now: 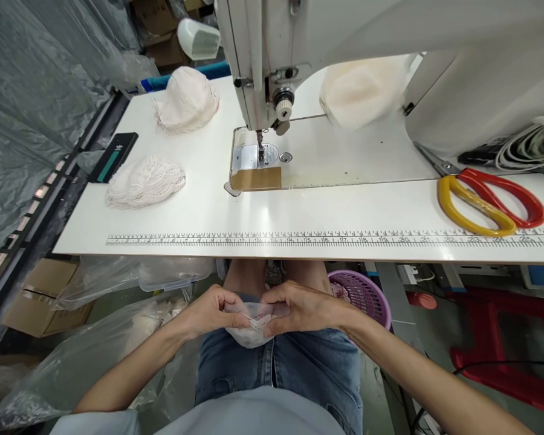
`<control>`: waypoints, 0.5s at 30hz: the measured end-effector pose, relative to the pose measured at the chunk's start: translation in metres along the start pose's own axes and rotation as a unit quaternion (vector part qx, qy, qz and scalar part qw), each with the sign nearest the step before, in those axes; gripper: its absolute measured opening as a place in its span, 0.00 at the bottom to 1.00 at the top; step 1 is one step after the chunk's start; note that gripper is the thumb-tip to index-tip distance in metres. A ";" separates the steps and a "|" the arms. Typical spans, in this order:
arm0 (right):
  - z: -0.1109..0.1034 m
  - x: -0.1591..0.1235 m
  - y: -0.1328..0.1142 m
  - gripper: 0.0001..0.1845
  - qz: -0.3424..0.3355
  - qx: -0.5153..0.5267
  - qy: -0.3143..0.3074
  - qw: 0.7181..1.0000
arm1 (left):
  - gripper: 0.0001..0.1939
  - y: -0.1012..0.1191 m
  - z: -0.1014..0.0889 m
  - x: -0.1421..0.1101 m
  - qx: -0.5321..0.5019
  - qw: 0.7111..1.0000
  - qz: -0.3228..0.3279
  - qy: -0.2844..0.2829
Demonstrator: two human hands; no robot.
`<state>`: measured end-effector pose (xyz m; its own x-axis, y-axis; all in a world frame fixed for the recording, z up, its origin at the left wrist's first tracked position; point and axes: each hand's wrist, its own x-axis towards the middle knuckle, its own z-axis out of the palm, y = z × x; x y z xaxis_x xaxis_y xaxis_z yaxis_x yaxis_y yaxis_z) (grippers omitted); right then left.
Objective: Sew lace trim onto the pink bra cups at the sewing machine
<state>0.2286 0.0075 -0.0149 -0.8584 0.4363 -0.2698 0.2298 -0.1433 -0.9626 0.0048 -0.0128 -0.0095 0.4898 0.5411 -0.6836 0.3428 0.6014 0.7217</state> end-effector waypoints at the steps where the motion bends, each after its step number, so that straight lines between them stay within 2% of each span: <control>1: 0.002 0.001 0.000 0.16 -0.002 0.000 0.008 1.000 | 0.17 0.000 0.000 0.001 0.003 1.000 0.001 0.001; 5: 0.004 0.002 0.005 0.16 -0.003 0.008 0.032 0.999 | 0.16 0.001 -0.001 0.000 0.023 0.999 0.018 -0.015; 10: 0.001 -0.001 0.011 0.16 0.027 0.055 0.008 0.998 | 0.14 0.003 -0.003 -0.003 0.038 0.998 0.039 -0.025; 15: 0.006 0.003 0.012 0.18 0.019 0.048 0.016 0.999 | 0.13 0.005 -0.002 -0.001 0.025 0.998 0.047 -0.031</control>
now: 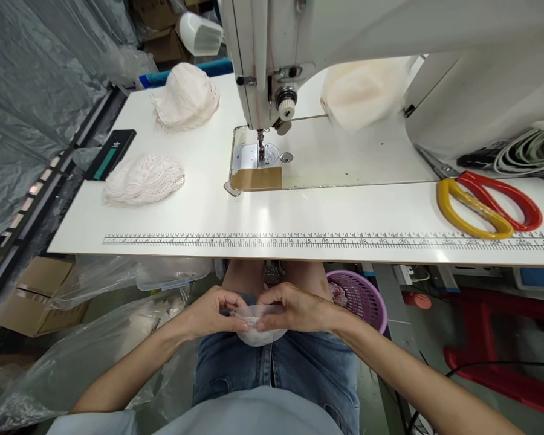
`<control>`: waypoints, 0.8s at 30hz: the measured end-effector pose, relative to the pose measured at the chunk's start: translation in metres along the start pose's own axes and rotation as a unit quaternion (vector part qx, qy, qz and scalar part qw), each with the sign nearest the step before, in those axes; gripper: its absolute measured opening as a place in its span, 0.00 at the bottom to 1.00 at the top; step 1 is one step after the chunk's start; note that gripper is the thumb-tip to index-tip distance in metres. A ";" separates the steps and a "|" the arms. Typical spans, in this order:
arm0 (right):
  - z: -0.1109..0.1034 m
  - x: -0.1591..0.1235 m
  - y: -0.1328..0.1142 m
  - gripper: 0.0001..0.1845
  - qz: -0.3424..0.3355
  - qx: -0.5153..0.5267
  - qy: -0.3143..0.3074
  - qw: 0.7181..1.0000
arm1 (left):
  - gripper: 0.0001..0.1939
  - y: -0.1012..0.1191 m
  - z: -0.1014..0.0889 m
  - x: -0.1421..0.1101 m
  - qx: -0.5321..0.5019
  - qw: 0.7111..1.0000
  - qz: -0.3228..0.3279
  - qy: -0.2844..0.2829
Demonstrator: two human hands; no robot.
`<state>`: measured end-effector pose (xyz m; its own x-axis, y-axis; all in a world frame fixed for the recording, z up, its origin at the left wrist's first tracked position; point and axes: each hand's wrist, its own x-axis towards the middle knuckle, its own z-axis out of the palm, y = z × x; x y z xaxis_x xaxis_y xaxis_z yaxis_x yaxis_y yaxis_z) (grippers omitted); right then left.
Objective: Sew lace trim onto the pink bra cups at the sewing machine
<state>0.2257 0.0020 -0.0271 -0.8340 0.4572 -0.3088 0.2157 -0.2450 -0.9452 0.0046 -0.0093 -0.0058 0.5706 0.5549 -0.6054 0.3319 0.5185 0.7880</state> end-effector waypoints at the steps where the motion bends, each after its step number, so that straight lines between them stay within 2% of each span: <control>1: 0.001 0.000 0.000 0.18 -0.003 0.005 0.002 1.000 | 0.12 0.000 0.000 0.000 0.004 1.000 0.003 0.002; 8: 0.007 0.000 -0.004 0.19 0.027 0.024 0.008 0.999 | 0.10 -0.003 0.002 0.000 0.015 0.999 0.017 0.023; 17: 0.012 -0.007 0.004 0.17 0.026 0.037 0.067 0.997 | 0.13 -0.008 -0.001 -0.003 0.014 0.997 0.004 0.070; 24: 0.013 -0.012 0.001 0.16 0.006 0.001 0.100 0.995 | 0.14 -0.015 0.010 -0.001 -0.058 0.993 -0.010 0.102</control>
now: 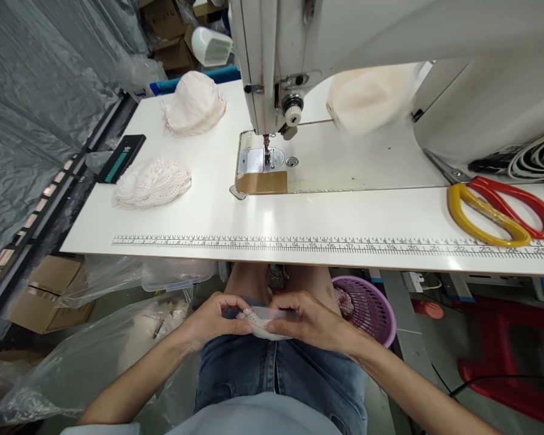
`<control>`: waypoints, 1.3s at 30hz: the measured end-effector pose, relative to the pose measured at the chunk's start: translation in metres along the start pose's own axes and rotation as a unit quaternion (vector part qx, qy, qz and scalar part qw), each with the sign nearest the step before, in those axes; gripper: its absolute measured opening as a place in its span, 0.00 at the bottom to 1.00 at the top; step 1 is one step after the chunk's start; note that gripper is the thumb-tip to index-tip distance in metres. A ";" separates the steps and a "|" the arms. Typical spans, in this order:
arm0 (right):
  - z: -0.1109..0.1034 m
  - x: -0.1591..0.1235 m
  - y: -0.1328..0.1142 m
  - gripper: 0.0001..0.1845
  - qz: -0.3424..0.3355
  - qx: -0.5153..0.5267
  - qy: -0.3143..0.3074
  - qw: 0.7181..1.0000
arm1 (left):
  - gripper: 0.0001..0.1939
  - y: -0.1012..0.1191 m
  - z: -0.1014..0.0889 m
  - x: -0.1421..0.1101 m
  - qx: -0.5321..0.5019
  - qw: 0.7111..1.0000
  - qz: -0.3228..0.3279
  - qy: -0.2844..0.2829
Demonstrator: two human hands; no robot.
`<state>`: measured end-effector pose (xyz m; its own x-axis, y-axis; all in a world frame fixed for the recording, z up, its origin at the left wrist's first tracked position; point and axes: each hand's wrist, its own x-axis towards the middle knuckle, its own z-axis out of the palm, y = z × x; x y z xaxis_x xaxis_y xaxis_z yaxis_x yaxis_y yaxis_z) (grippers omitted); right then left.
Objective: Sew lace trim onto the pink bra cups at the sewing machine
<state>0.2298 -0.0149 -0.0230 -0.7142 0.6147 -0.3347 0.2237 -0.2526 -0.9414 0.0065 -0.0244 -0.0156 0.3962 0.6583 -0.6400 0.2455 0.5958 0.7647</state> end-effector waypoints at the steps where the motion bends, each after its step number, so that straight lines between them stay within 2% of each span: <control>1: 0.000 -0.001 0.000 0.16 0.001 0.003 0.002 1.000 | 0.13 -0.001 0.001 0.000 -0.015 1.000 0.003 0.005; 5: 0.001 -0.003 0.002 0.16 0.012 0.026 0.007 1.000 | 0.11 -0.003 0.005 0.000 -0.057 0.998 0.022 0.010; 10: -0.001 -0.008 0.003 0.17 0.015 0.022 0.005 1.000 | 0.10 -0.002 0.009 -0.002 -0.064 0.998 0.017 -0.010; 17: -0.002 -0.011 -0.002 0.18 0.005 -0.022 -0.012 1.000 | 0.09 0.009 0.016 -0.004 0.022 0.999 0.043 -0.006; 28: 0.005 -0.007 -0.002 0.18 -0.006 -0.044 0.010 0.999 | 0.11 0.009 0.017 -0.007 0.125 0.988 0.093 0.004; 34: 0.005 -0.007 0.002 0.16 -0.008 -0.041 0.017 0.999 | 0.11 0.007 0.026 -0.005 0.159 0.984 0.062 0.058; 39: 0.005 -0.008 0.001 0.18 0.005 0.010 -0.002 1.000 | 0.12 0.009 0.026 -0.005 0.085 0.995 0.040 0.027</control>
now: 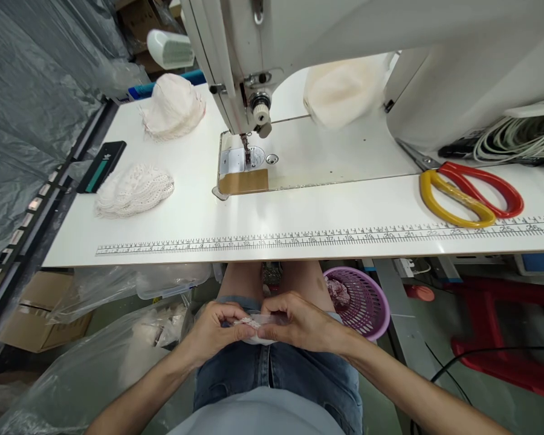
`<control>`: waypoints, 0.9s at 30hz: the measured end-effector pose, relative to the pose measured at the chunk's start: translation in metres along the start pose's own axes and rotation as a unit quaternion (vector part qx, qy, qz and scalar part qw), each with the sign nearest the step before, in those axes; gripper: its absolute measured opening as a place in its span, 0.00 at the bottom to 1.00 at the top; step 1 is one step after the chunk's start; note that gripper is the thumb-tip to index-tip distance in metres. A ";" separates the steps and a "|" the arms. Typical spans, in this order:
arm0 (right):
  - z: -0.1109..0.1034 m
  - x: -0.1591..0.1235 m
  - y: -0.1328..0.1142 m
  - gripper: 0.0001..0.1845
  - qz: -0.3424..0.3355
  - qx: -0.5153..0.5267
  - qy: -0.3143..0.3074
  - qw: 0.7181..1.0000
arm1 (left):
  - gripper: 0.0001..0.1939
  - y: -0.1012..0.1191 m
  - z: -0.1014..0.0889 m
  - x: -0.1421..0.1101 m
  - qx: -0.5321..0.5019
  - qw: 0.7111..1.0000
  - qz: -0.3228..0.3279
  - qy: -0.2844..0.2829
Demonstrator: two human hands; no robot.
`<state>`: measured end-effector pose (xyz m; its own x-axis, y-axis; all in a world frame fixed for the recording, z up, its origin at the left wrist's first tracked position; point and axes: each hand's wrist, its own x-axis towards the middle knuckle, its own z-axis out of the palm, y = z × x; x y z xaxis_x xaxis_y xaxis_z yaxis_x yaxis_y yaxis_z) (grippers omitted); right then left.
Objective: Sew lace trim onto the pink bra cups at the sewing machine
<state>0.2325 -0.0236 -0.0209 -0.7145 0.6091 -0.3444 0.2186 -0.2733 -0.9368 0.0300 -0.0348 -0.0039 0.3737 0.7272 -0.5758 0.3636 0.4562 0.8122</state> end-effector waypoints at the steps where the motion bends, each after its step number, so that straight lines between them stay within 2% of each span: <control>1: 0.000 0.000 -0.001 0.18 0.002 0.011 -0.006 1.000 | 0.12 0.000 -0.001 0.000 -0.017 1.000 -0.005 -0.010; 8: -0.005 -0.005 0.001 0.20 0.016 0.026 -0.030 0.999 | 0.14 -0.005 -0.005 0.002 -0.092 0.994 -0.036 -0.038; 15: -0.013 -0.015 0.008 0.18 -0.002 -0.001 -0.031 1.000 | 0.16 -0.010 -0.009 0.003 -0.106 0.991 -0.064 -0.057; 20: -0.007 -0.007 0.009 0.17 -0.020 -0.029 -0.028 0.999 | 0.17 -0.009 -0.006 0.004 -0.073 0.995 -0.055 -0.047; 22: -0.004 -0.002 0.008 0.17 -0.037 -0.071 0.000 0.997 | 0.16 -0.008 -0.007 0.003 -0.053 0.997 -0.033 -0.036; 24: -0.002 0.002 0.007 0.15 -0.054 -0.138 0.055 0.987 | 0.15 -0.009 -0.010 0.003 -0.011 1.000 0.016 -0.002; 27: 0.006 0.003 0.004 0.09 -0.106 -0.256 0.184 0.943 | 0.14 -0.011 -0.015 0.004 0.057 0.993 0.076 0.065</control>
<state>0.2270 -0.0271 -0.0249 -0.5201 0.8523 -0.0557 0.4562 0.2220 -0.8618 0.0149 -0.0295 -0.0132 0.3216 0.8461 -0.4251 0.4079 0.2813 0.8686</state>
